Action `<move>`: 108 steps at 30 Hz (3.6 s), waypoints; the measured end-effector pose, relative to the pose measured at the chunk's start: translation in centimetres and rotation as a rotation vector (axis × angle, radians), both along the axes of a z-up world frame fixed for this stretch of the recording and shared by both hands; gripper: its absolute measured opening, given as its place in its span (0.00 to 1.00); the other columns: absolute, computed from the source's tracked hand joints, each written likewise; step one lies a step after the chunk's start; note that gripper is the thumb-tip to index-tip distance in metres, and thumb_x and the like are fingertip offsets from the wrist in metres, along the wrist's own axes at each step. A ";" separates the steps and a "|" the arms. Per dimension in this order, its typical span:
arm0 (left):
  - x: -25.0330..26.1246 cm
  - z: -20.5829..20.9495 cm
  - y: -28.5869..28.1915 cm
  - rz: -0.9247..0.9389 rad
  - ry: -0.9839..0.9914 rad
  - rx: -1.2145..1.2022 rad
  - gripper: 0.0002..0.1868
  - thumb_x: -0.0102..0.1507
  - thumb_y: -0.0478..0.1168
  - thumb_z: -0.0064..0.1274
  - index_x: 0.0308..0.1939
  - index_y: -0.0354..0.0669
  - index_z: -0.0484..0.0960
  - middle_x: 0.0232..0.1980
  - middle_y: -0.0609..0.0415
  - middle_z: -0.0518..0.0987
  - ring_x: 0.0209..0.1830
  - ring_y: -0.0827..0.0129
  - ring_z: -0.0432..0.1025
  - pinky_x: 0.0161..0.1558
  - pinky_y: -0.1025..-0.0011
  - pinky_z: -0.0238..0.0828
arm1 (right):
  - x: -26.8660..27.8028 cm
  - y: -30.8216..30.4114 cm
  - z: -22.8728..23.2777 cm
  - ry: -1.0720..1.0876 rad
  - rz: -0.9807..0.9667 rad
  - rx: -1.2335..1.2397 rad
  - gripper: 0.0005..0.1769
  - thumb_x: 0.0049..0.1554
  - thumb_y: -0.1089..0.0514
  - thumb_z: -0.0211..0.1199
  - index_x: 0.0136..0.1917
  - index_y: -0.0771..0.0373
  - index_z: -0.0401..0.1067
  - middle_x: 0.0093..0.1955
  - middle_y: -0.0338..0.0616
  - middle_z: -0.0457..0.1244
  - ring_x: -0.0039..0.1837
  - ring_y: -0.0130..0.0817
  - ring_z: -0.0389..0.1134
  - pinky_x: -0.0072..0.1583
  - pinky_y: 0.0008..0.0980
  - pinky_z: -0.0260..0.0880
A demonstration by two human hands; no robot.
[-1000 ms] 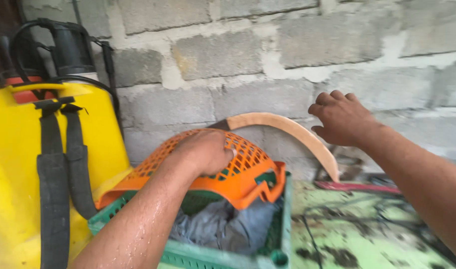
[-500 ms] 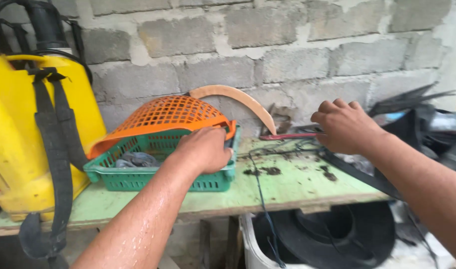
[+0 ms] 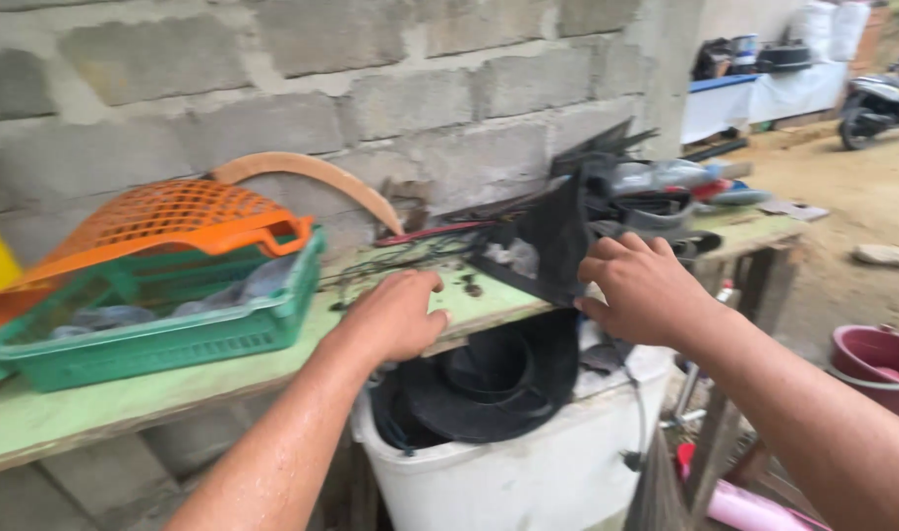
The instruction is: The recorder uses various tools to repair and adjust parts of a scooter and its storage area.
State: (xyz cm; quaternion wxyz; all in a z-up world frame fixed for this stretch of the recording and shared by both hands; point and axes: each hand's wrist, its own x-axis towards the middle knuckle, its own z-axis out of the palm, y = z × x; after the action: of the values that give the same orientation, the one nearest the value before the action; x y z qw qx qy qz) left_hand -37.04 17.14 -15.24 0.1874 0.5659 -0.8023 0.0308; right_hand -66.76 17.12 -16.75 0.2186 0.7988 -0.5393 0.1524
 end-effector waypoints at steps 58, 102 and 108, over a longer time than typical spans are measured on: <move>-123.0 -20.5 -46.5 -0.418 0.586 0.389 0.23 0.58 0.43 0.59 0.58 0.46 0.80 0.56 0.46 0.81 0.58 0.56 0.76 0.54 0.61 0.73 | -121.6 -33.2 -16.7 -0.439 -0.290 0.105 0.29 0.55 0.46 0.64 0.67 0.59 0.66 0.65 0.51 0.63 0.68 0.51 0.62 0.65 0.47 0.61; -193.5 -29.6 -146.6 -0.218 0.679 0.337 0.20 0.60 0.41 0.59 0.56 0.41 0.76 0.52 0.46 0.84 0.54 0.62 0.80 0.48 0.63 0.78 | -196.5 -136.5 -21.9 -0.514 -0.295 0.161 0.23 0.55 0.47 0.67 0.60 0.57 0.72 0.72 0.48 0.60 0.72 0.51 0.60 0.68 0.45 0.61; -203.3 -27.9 -165.4 -0.195 0.655 0.386 0.24 0.60 0.41 0.59 0.59 0.43 0.73 0.60 0.50 0.80 0.56 0.62 0.78 0.49 0.63 0.79 | -206.3 -154.6 -22.1 -0.496 -0.369 0.165 0.24 0.56 0.47 0.66 0.63 0.55 0.71 0.72 0.47 0.59 0.73 0.49 0.58 0.70 0.47 0.58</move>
State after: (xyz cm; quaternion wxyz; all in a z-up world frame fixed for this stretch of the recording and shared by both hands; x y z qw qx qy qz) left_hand -240.31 -148.31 -43.18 0.3257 0.4917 -0.7410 -0.3209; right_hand -273.10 -137.50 -38.84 0.0389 0.6410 -0.7225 0.2562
